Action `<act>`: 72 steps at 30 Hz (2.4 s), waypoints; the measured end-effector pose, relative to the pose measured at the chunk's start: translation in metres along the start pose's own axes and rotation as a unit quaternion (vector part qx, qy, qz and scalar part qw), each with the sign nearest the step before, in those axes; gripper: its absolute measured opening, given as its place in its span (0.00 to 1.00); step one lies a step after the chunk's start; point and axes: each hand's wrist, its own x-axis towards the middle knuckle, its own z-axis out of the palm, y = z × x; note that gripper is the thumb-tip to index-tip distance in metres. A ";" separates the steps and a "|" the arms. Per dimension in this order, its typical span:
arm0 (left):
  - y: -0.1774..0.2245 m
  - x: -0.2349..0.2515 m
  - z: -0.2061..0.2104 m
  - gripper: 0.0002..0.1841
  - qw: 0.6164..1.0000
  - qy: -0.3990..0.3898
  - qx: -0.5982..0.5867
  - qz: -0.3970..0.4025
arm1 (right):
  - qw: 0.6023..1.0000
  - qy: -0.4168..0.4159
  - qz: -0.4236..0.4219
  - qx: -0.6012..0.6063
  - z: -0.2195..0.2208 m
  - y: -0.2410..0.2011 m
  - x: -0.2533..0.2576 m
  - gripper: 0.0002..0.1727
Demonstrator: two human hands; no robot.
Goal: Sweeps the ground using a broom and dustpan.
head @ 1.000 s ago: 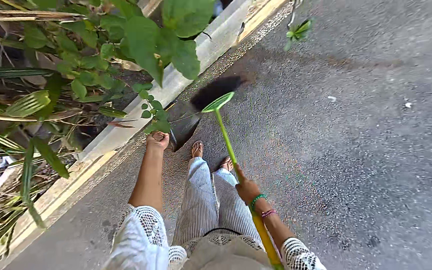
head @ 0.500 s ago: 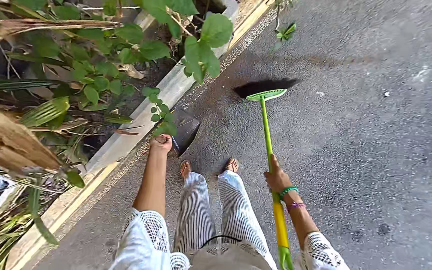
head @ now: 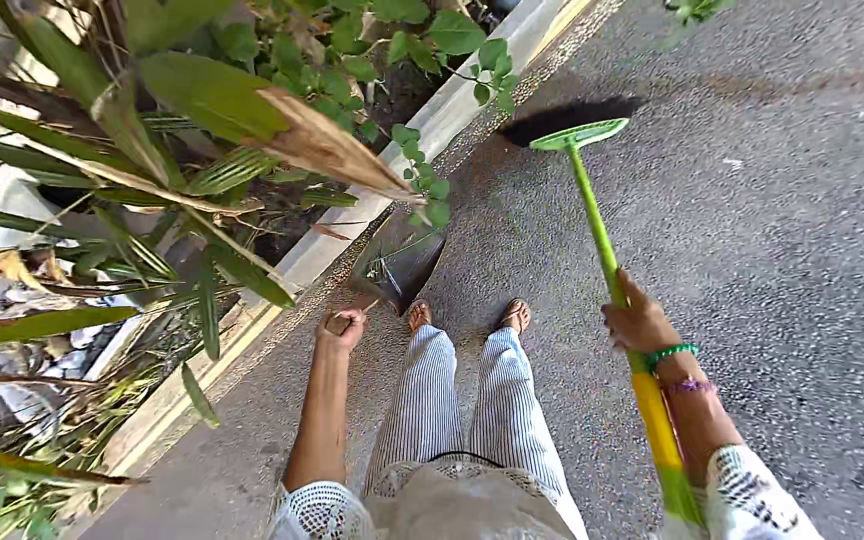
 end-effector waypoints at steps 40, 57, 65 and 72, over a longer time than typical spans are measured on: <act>0.028 0.026 0.016 0.20 0.989 0.032 0.084 0.118 | 0.961 -0.231 -0.027 -0.149 0.154 0.017 -0.165 0.49; 0.020 0.030 0.000 0.17 0.986 0.048 0.074 0.140 | 0.934 -0.254 -0.029 -0.249 0.246 -0.009 -0.074 0.52; 0.030 0.030 -0.019 0.18 0.988 0.024 0.094 0.122 | 0.966 -0.214 -0.069 -0.126 0.138 0.047 -0.157 0.49; 0.032 0.031 -0.033 0.19 0.988 0.016 0.094 0.125 | 0.998 -0.063 -0.011 0.024 0.097 0.029 -0.020 0.46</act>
